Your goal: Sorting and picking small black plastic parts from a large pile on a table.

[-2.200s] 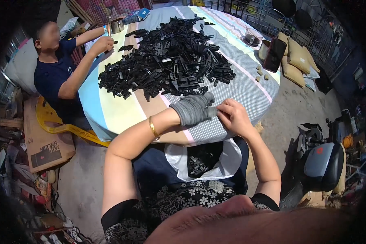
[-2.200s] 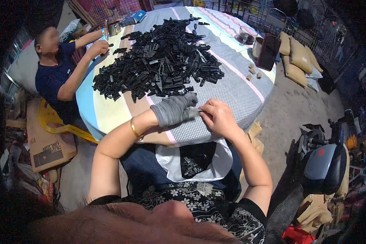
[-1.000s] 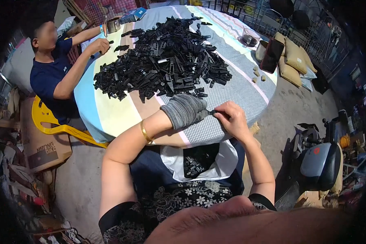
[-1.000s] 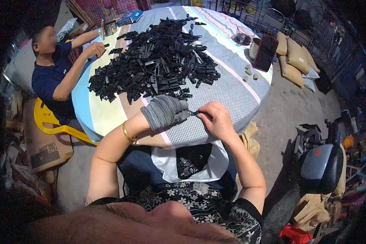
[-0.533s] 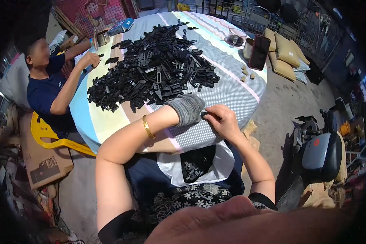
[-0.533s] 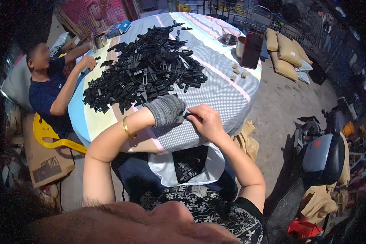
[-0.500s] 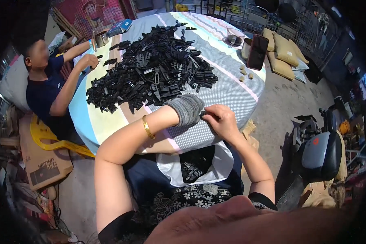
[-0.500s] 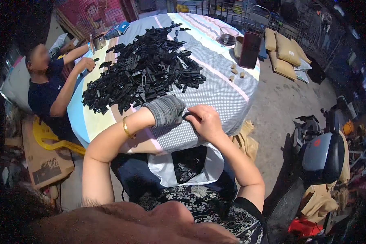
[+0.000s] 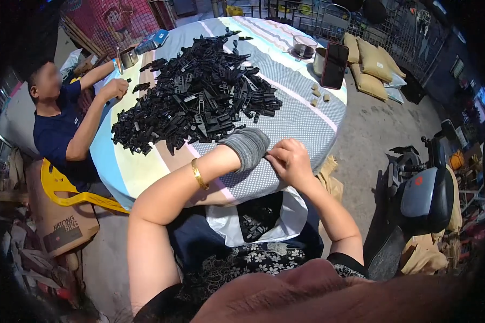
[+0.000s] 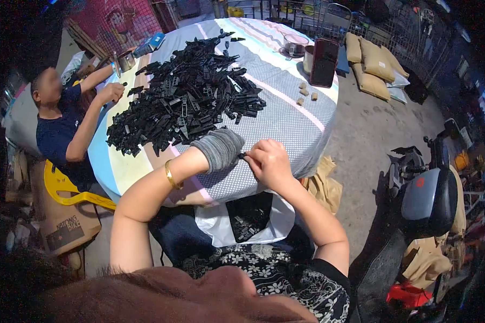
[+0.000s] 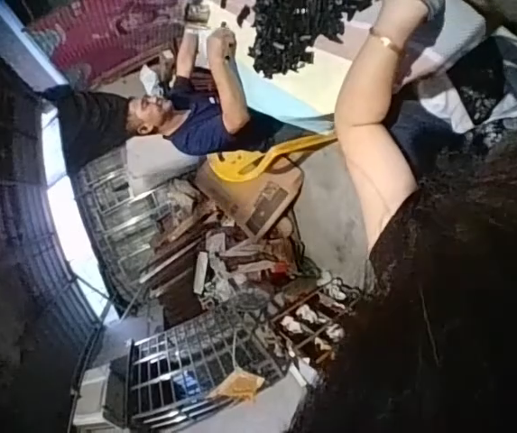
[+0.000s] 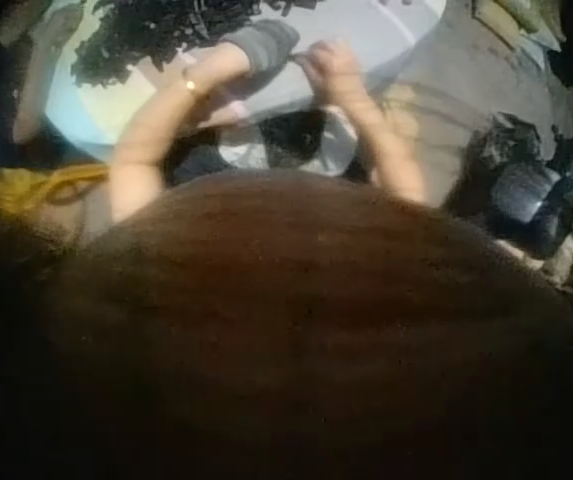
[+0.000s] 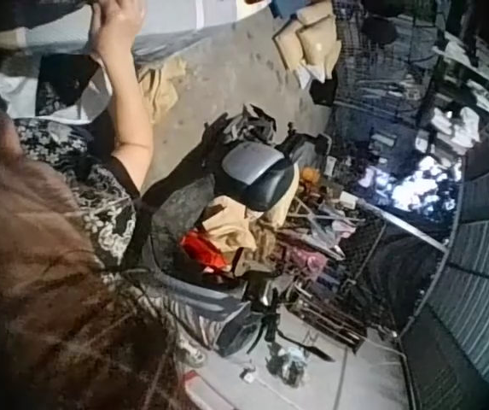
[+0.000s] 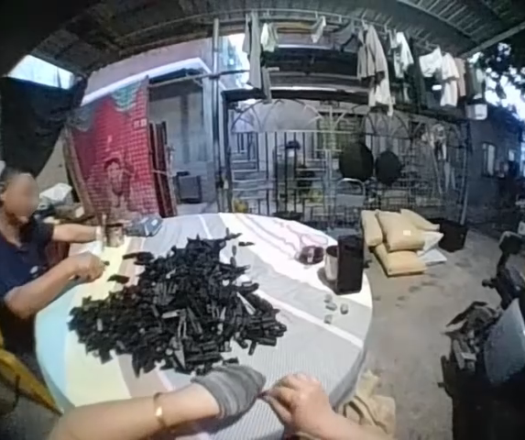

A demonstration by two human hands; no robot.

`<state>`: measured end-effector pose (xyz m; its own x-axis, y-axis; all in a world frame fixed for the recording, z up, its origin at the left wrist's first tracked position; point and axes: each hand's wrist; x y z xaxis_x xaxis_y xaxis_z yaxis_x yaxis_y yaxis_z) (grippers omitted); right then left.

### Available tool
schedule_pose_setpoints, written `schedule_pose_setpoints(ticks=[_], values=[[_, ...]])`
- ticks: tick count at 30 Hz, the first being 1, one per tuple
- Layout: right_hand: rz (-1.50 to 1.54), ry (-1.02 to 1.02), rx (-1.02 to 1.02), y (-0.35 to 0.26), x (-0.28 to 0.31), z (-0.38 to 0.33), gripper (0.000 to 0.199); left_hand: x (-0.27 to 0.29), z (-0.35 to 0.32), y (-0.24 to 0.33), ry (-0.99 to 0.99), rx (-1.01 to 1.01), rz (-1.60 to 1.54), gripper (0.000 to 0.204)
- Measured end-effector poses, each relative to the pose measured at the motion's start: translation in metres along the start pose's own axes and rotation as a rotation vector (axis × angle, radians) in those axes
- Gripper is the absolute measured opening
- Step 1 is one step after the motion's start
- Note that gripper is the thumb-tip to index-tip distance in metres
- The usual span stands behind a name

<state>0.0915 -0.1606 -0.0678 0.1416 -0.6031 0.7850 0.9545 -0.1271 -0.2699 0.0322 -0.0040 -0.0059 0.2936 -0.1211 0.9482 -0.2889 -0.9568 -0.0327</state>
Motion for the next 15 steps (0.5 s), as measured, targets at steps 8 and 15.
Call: schedule_pose_setpoints(ticks=[8,15], values=[[0.042,-0.061,0.038,-0.008,0.007,0.008,0.012,0.001,0.002,-0.004,-0.033,-0.019,-0.062,0.024],[0.68,-0.275,-0.289,0.006,0.0,0.003,0.013,-0.009,-0.03,-0.014,0.157,-0.113,-0.496,0.067]])
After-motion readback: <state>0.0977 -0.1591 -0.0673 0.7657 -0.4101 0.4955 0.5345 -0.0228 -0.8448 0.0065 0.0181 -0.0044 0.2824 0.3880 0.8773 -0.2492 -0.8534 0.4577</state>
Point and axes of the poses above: each hand's wrist, its own z-axis towards the middle knuckle, its own x-axis out of the back of the hand, y = z × x, and after that the axes turned 12 degrees about -y, right-handed
